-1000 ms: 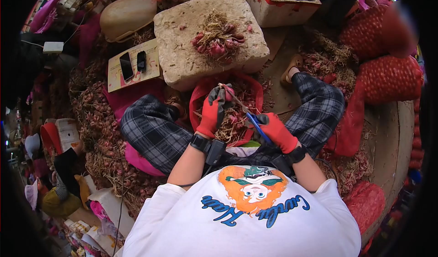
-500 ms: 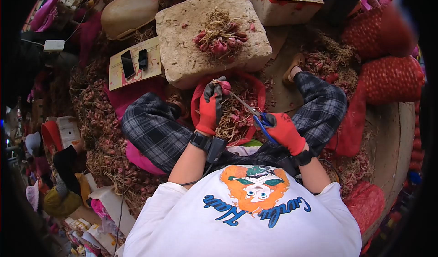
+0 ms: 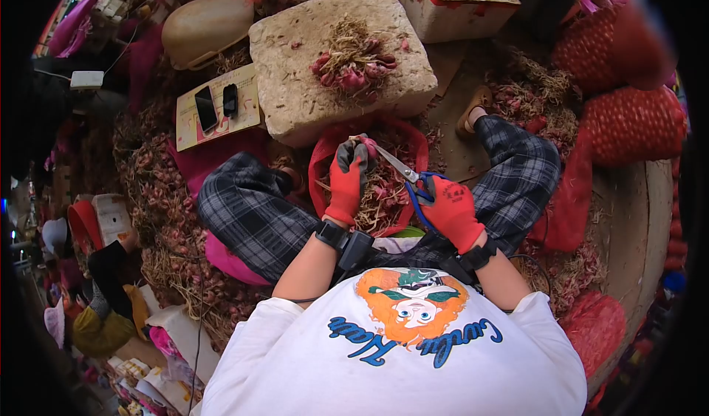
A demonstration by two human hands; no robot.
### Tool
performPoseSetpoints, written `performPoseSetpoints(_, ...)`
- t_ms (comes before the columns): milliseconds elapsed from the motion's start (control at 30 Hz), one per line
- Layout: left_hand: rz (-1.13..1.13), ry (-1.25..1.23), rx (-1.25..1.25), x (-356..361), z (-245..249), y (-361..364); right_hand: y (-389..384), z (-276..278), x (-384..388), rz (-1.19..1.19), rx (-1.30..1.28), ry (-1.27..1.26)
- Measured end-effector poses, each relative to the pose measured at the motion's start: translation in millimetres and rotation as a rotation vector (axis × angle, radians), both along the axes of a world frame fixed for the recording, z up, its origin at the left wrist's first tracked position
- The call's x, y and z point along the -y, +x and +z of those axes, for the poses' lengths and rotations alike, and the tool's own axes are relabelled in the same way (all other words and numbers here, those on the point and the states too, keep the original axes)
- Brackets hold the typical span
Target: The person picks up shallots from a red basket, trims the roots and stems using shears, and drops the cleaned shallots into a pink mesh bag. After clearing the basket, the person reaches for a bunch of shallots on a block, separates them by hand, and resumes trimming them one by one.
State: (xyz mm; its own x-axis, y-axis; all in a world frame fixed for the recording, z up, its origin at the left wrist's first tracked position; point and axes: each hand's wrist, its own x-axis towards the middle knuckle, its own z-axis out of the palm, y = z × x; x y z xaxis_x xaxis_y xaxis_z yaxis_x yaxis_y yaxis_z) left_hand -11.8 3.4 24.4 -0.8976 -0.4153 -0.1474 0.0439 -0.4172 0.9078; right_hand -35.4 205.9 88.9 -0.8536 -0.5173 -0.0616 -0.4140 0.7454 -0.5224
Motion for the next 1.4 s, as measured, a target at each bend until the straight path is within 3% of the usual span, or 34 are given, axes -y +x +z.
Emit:
performPoseSetpoints(67,-0.034,-0.03,0.002,2,-5,0,0,-6,0,-0.009,-0.01,0.021)
performPoseSetpoints(133,-0.108,-0.023,-0.04,5,-6,0,-8,-16,-4,-0.049,0.233,-0.064)
performPoseSetpoints(267,-0.258,-0.139,0.168,3,-3,6,-31,-27,-12,-0.116,0.558,-0.176)
performPoseSetpoints(367,-0.277,-0.058,0.174,3,15,1,-33,-7,5,-0.149,0.44,-0.372)
performPoseSetpoints(467,-0.23,0.094,0.072,-1,-11,3,-39,-8,31,-0.156,0.555,-0.787)
performPoseSetpoints(567,-0.284,-0.239,-0.004,-3,0,9,-51,-16,47,-0.197,0.778,-0.982)
performPoseSetpoints(700,-0.309,-0.317,0.039,3,14,11,-54,-23,52,-0.094,0.526,-0.775)
performPoseSetpoints(767,-0.285,-0.225,-0.012,1,13,11,-54,-30,52,-0.102,0.489,-0.739)
performPoseSetpoints(867,-0.272,-0.112,-0.029,-3,8,8,-54,-35,36,-0.309,1.034,-1.04)
performPoseSetpoints(967,-0.289,-0.069,-0.012,-3,15,6,-52,-68,25,-0.302,1.392,-1.324)
performPoseSetpoints(1100,-0.446,-0.285,0.084,3,16,6,-46,-27,25,-0.285,1.306,-1.19)
performPoseSetpoints(1200,-0.463,-0.417,-0.098,4,16,2,-44,-24,26,-0.253,1.317,-1.223)
performPoseSetpoints(1300,-0.405,-0.016,0.101,-2,7,6,-41,-29,27,-0.308,1.273,-1.261)
performPoseSetpoints(1400,-0.445,-0.844,-0.325,-2,23,3,-40,-42,26,-0.318,1.364,-1.356)
